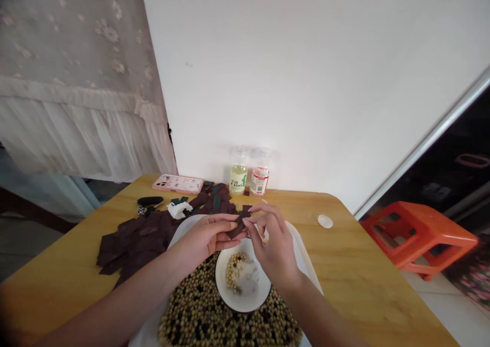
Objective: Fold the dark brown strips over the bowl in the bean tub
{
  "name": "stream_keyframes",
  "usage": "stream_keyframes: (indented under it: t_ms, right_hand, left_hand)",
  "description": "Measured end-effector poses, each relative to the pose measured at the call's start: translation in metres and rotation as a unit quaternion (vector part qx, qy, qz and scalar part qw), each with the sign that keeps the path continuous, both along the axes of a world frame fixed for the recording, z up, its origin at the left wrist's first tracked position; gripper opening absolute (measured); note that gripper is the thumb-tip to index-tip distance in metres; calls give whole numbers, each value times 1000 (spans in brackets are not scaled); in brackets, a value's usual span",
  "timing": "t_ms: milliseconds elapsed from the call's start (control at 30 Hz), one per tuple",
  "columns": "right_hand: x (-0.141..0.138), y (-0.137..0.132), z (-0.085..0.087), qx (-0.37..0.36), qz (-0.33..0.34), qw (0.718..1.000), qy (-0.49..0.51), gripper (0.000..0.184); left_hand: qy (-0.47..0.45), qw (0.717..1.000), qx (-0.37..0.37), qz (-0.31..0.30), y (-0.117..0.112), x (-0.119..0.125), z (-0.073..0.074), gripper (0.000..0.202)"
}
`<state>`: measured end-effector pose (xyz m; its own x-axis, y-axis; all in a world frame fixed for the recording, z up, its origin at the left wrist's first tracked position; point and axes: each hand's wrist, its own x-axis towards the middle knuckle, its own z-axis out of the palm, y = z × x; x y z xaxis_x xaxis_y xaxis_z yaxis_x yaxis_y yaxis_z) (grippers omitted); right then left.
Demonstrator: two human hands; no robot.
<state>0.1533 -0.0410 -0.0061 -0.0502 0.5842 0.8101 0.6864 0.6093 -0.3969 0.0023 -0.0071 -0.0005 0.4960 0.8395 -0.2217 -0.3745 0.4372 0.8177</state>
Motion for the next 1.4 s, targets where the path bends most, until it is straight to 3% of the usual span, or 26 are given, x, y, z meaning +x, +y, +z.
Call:
stream_keyframes:
  t_ms: [133,667,1400]
  right_hand:
    - [0,0,1,9,21,1000,-13,21]
    - [5,3,1,12,-19,1000,-2,14]
    - [5,3,3,20,13,1000,-1,23]
  left_hand:
    - [6,1000,-5,8,0,0,-1,15]
    - [53,997,34,-33,-2,0,2,17]
    - [57,996,48,-42,-2,0,-1,20]
